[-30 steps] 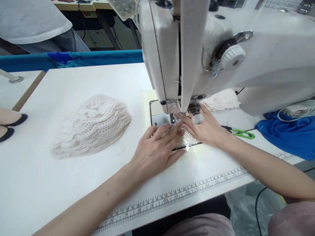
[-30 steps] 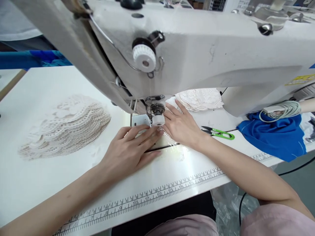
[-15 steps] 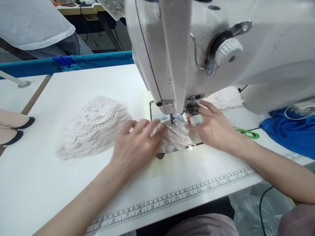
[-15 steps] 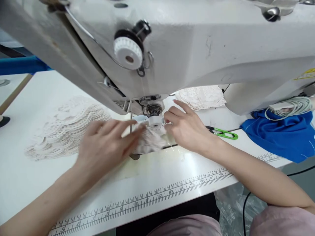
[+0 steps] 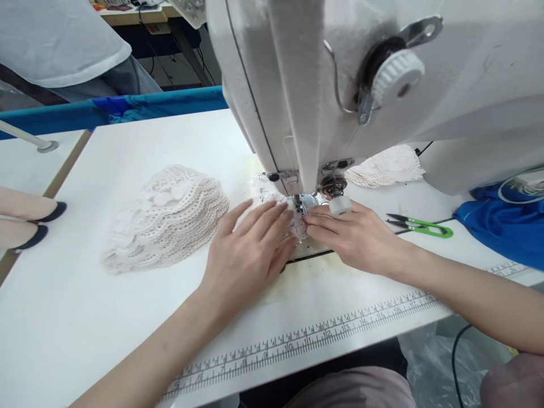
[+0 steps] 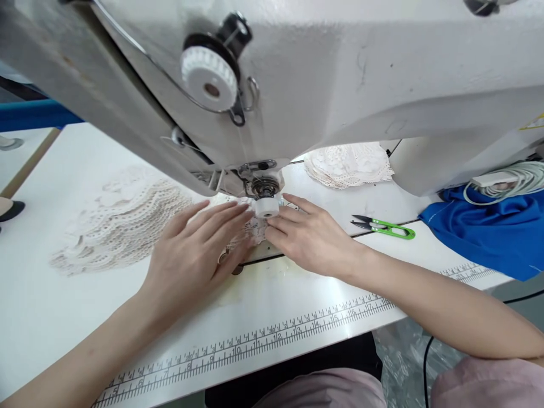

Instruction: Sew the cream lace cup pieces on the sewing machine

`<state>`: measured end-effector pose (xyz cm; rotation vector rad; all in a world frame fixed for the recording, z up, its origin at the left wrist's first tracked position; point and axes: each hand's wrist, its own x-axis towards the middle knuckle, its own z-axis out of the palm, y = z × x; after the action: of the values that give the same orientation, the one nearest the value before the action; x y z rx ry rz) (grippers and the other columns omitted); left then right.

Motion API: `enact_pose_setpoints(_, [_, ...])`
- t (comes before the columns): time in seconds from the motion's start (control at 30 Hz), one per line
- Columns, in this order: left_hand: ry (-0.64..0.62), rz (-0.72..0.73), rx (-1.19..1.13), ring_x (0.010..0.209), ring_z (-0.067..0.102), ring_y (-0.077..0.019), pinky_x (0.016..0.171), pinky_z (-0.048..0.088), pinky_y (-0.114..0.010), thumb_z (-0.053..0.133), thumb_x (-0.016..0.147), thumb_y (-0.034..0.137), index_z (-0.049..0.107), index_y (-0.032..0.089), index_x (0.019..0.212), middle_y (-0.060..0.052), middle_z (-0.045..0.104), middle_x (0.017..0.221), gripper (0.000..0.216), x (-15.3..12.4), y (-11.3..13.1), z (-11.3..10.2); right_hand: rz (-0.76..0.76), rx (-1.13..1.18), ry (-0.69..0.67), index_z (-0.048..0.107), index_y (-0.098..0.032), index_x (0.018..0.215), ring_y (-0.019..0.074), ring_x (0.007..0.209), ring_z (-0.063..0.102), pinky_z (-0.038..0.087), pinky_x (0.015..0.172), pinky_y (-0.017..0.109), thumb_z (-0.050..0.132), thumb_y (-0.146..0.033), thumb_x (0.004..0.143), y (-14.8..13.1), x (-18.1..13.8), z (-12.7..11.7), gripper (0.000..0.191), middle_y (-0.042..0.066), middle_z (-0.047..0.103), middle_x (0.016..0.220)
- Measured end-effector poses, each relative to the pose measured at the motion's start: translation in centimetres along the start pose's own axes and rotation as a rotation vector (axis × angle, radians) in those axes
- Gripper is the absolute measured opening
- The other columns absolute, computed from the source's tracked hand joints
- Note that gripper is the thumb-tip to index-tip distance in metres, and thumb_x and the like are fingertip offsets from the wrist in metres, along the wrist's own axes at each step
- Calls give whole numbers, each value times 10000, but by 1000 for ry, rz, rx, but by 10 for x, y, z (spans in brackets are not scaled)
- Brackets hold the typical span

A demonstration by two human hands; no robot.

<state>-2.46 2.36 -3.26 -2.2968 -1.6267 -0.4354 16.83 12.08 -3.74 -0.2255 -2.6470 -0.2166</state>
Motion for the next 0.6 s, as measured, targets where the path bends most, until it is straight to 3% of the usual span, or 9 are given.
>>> enact_pose_setpoints(0.1, [13, 115, -22, 980, 629, -249, 954, 471, -424, 563, 886, 269, 619, 104, 1148, -112, 677, 1040, 314, 0, 3, 1, -3, -22, -3, 675, -146, 943, 157, 908, 626, 444, 919, 333, 377, -5, 880, 1, 1, -1, 336, 23, 725, 1034])
enact_pose_setpoints(0.2, [21, 135, 8, 897, 622, -243, 932, 487, -434, 572, 882, 291, 633, 95, 1111, -102, 662, 942, 308, -1, 7, 3, -2, -33, 2, 669, -159, 966, 153, 914, 616, 441, 903, 332, 383, -6, 875, 2, 1, -1, 337, 15, 727, 1024])
enact_pose_setpoints(0.6, [22, 126, 18, 922, 620, -231, 971, 470, -462, 534, 899, 302, 620, 119, 1115, -89, 664, 975, 296, -1, 6, 4, 2, -20, -2, 668, -151, 949, 162, 840, 618, 436, 877, 336, 370, -2, 866, 1, 0, 0, 343, 28, 737, 924])
